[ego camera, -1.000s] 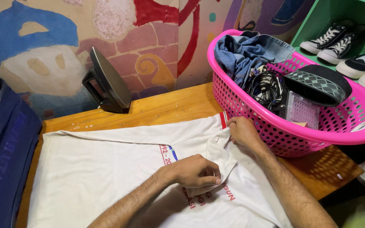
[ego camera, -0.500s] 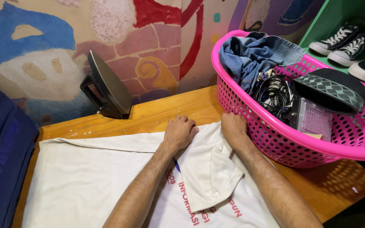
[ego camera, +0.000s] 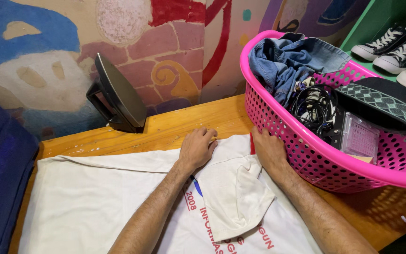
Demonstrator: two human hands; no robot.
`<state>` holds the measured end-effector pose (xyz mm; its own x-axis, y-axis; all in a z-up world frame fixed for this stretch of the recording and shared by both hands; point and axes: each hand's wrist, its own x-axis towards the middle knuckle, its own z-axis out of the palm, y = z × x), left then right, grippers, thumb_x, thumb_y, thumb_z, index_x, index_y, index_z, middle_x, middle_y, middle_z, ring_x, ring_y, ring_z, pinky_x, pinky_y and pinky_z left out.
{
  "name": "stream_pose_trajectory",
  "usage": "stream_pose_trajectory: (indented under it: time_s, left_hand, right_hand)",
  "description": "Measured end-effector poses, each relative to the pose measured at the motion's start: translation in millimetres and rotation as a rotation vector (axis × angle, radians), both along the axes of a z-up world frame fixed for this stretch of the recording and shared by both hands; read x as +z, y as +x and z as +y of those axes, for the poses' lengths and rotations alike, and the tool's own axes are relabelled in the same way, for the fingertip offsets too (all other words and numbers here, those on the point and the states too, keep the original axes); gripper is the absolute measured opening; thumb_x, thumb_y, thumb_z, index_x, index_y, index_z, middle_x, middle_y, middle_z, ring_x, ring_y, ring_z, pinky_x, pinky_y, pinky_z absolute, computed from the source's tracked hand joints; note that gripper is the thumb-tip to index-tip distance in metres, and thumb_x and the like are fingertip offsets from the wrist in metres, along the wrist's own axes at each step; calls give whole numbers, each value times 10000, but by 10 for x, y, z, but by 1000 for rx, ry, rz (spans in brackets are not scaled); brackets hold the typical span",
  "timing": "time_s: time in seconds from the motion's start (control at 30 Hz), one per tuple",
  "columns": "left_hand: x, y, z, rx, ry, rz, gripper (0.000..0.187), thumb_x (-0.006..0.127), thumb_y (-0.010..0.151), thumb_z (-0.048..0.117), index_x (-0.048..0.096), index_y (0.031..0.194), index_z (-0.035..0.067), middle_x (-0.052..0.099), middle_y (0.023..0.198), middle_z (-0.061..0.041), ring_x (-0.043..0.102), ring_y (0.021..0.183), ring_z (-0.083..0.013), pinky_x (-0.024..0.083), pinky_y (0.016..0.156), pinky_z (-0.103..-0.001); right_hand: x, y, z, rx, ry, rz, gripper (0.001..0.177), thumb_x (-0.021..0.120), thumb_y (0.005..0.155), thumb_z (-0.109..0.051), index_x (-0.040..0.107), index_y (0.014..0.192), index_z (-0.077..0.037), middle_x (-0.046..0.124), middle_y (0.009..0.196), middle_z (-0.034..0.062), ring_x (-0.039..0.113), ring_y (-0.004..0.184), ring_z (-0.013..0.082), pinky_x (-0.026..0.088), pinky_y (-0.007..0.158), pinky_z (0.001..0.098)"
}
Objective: The person smooths a white t-shirt by hand, uses an iron to press different sections of the shirt, and then folds it into a neat square before placing it on the table.
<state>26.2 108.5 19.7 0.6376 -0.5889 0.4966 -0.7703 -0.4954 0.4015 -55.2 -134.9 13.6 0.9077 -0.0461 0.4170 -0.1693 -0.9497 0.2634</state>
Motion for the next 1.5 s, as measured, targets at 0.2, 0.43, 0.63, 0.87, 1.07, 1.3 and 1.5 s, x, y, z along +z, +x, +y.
stream_pose_trajectory:
  time_s: [0.2,0.43,0.63,0.87,1.07,1.3,1.5]
  left_hand:
    - [70,-141,127,-112,129,-55,268,631,979,345,709,1203,222,645,1195,-75,556,1145,-253,417,913,-488]
    - [72,-401,707,84,173,-6,491,674,906,417,625,1348,210,524,1440,-204,397,1374,-423,222,1002,-709]
    - [134,-307,1414,20,100,-99,432,678,890,236,620,1301,116,546,1392,-196,425,1368,-397,276,1097,-609]
    - [174,-17,2476,406,320,-108,450,601,776,-65,628,1194,100,608,1303,-122,526,1266,-319,414,991,-505]
    - [10,196,3080,574,534,-245,392,644,796,16,659,1171,128,678,1174,-67,592,1156,-275,440,903,-508]
    - [-9,333,3336,533,540,-349,231,642,862,51,647,1087,100,671,1043,-65,611,1065,-260,448,885,-444]
    - [124,166,3388,421,542,-366,352,651,779,3,619,1121,77,629,1034,-74,605,1043,-272,458,888,-412]
  right_hand:
    - [134,-154,387,10,328,136,293,563,1033,-320,645,1148,-64,659,1215,163,647,1201,363,546,1019,514]
    - [-148,-86,567,24,343,208,774,491,964,-602,443,1474,-22,333,1566,259,183,1492,499,259,1045,768]
    - [17,19,655,-22,240,239,685,528,961,-579,521,1406,-59,429,1519,205,277,1451,480,283,1024,774]
    - [395,118,1435,366,224,227,447,651,901,-379,673,1245,-94,687,1205,104,592,1189,316,429,972,592]
    - [348,309,2346,710,225,260,324,691,886,-378,682,1006,-77,671,954,120,620,973,309,463,793,485]
    - [84,357,2436,882,-157,-4,83,630,891,-162,626,900,-79,624,820,46,617,832,215,451,721,390]
    - [27,347,2274,856,-106,-59,166,631,910,-178,600,1014,-52,601,759,42,604,726,195,446,671,373]
